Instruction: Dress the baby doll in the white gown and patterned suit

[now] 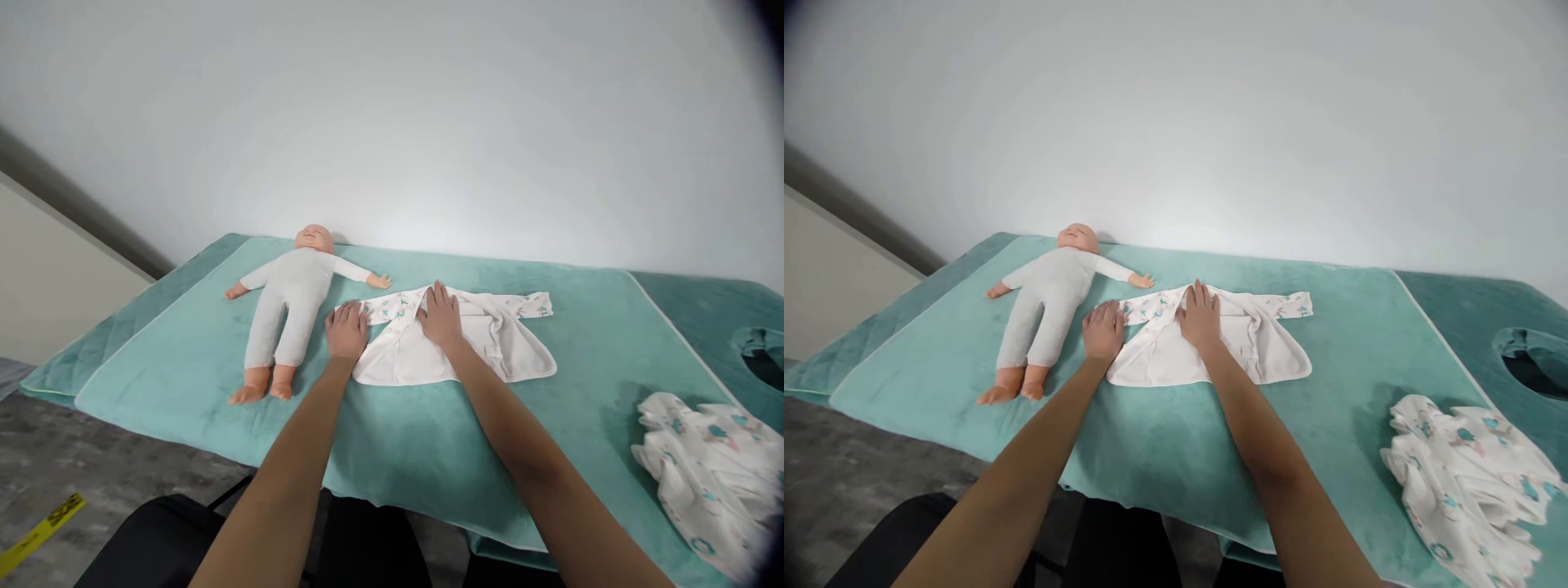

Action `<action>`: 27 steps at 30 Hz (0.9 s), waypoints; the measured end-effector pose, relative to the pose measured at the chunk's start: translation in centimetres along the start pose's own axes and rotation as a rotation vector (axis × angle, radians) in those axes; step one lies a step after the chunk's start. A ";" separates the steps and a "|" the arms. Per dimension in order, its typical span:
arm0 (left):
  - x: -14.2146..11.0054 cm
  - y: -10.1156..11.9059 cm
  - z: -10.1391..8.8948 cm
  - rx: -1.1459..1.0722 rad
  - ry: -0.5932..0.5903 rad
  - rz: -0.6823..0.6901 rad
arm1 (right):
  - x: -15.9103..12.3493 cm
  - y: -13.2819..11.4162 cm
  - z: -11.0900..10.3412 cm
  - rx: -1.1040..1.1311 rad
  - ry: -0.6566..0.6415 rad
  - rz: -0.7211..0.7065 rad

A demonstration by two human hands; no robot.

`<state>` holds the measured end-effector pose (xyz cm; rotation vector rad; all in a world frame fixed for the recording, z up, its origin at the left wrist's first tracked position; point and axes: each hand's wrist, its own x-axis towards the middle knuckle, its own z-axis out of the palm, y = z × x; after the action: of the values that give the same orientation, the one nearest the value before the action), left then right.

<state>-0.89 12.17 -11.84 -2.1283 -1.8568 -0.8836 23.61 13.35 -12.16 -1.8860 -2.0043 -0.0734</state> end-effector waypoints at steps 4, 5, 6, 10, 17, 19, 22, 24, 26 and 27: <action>0.0 0.1 -0.4 0.022 -0.028 -0.052 | -0.5 -0.3 -1.4 0.053 0.095 -0.049; 0.1 0.2 -0.5 0.020 -0.036 -0.057 | -0.5 -0.4 -1.7 0.068 0.072 -0.063; 0.1 0.2 -0.5 0.015 -0.044 -0.059 | -0.4 -0.6 -1.9 0.079 0.037 -0.073; 0.2 0.4 -0.8 -0.009 -0.062 -0.058 | 0.2 -1.2 -1.8 0.051 -0.079 -0.069; 0.1 0.5 -0.9 0.008 -0.068 -0.029 | 0.6 -1.2 -1.3 0.028 -0.186 -0.083; 0.1 0.6 -1.0 0.021 -0.073 -0.048 | 0.7 -1.2 -1.5 0.025 -0.226 -0.073; 0.2 0.7 -1.2 0.032 -0.047 -0.101 | 0.5 -1.5 -2.1 0.005 -0.261 -0.052; 0.3 0.9 -1.4 0.046 -0.010 -0.191 | -0.1 -1.8 -2.6 -0.006 -0.264 -0.035; 0.4 1.2 -1.7 0.067 0.017 -0.300 | -1.3 -2.1 -3.1 0.000 -0.249 -0.036; 0.4 1.3 -1.9 0.077 0.022 -0.341 | -2.1 -2.3 -3.4 0.011 -0.240 -0.051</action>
<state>-0.20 11.34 -9.80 -1.7789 -2.2430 -0.8770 22.21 10.12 -9.16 -1.9146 -2.2028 0.1568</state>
